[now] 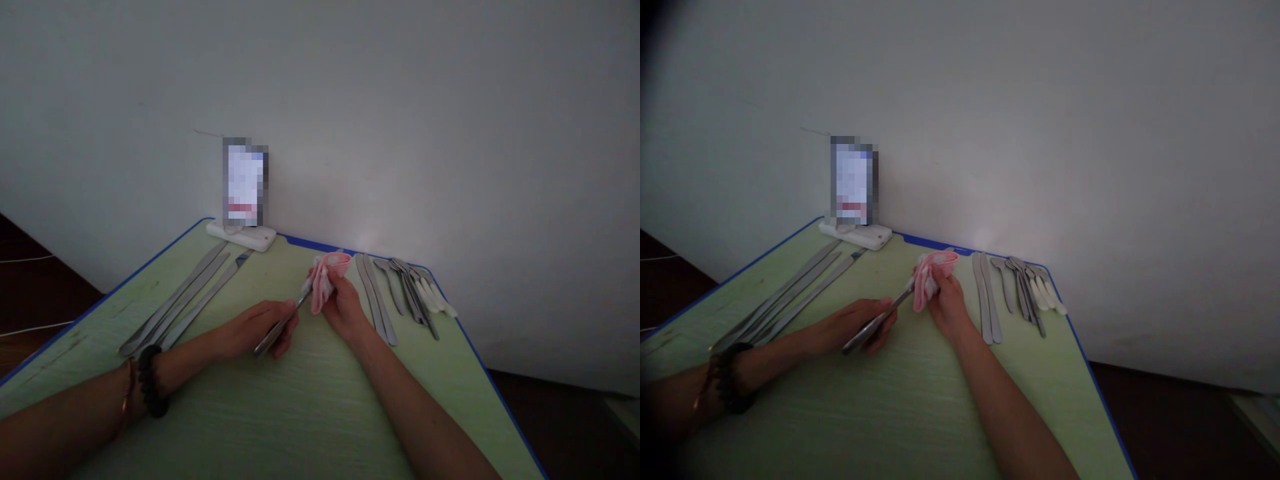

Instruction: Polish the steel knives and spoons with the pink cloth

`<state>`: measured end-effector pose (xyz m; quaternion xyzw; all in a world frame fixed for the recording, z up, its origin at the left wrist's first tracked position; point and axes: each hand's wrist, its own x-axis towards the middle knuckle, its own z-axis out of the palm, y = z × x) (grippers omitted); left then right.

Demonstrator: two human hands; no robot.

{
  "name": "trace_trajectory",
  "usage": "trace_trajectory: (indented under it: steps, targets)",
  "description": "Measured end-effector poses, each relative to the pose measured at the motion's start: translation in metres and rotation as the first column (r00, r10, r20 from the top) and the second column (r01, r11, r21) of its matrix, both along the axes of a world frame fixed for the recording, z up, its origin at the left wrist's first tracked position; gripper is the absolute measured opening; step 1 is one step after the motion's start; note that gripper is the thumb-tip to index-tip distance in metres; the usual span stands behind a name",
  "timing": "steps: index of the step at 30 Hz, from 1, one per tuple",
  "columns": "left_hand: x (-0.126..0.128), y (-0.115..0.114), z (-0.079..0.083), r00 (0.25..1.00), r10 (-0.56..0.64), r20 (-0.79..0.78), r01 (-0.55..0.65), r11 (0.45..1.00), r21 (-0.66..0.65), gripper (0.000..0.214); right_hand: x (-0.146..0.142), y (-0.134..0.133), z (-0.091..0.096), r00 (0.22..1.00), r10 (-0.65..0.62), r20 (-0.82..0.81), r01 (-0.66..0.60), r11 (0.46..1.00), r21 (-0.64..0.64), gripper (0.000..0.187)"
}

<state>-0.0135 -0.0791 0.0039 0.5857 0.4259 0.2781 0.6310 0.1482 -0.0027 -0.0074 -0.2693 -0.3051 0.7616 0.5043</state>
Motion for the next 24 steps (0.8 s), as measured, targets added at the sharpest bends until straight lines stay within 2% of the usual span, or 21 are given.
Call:
trace_trajectory:
  steps: [2,5,8,11,13,16,18,24]
  targets:
    - [-0.001,0.001,-0.003,0.999,0.014,0.031,-0.015,1.0,0.026,0.047,0.001,0.002,0.0,0.999,-0.034,-0.033,0.033,0.999,-0.016,0.012]
    - [0.002,0.0,-0.003,0.998,0.053,-0.015,-0.052,0.997,0.055,0.042,0.001,0.002,0.001,0.999,-0.02,-0.046,0.02,1.0,-0.003,0.013]
    - [0.005,-0.001,0.001,0.987,0.11,-0.119,-0.099,0.991,0.092,0.041,0.001,-0.002,0.002,0.996,0.084,0.015,-0.085,0.994,0.065,0.022]
    - [0.007,-0.001,0.005,0.973,0.149,-0.179,-0.124,0.982,0.145,0.042,0.001,-0.007,0.001,0.97,0.204,0.129,-0.221,0.966,0.132,0.026]
    - [0.007,-0.001,0.006,0.974,0.13,-0.185,-0.107,0.986,0.131,0.043,0.0,-0.009,0.0,0.965,0.21,0.158,-0.233,0.962,0.143,0.026]
    - [0.007,-0.002,0.006,0.973,0.084,-0.217,-0.066,0.994,0.089,0.043,-0.002,-0.007,-0.002,0.987,0.111,0.117,-0.124,0.986,0.109,0.025]
    - [0.007,-0.004,0.006,0.963,0.058,-0.265,-0.027,0.992,0.12,0.042,-0.002,-0.002,-0.003,0.998,0.026,0.065,-0.03,0.997,0.07,0.023]
    - [0.005,-0.007,0.012,0.927,-0.081,-0.366,0.151,0.974,0.168,0.039,0.011,0.013,-0.001,0.987,-0.16,0.01,0.16,0.986,0.036,0.014]
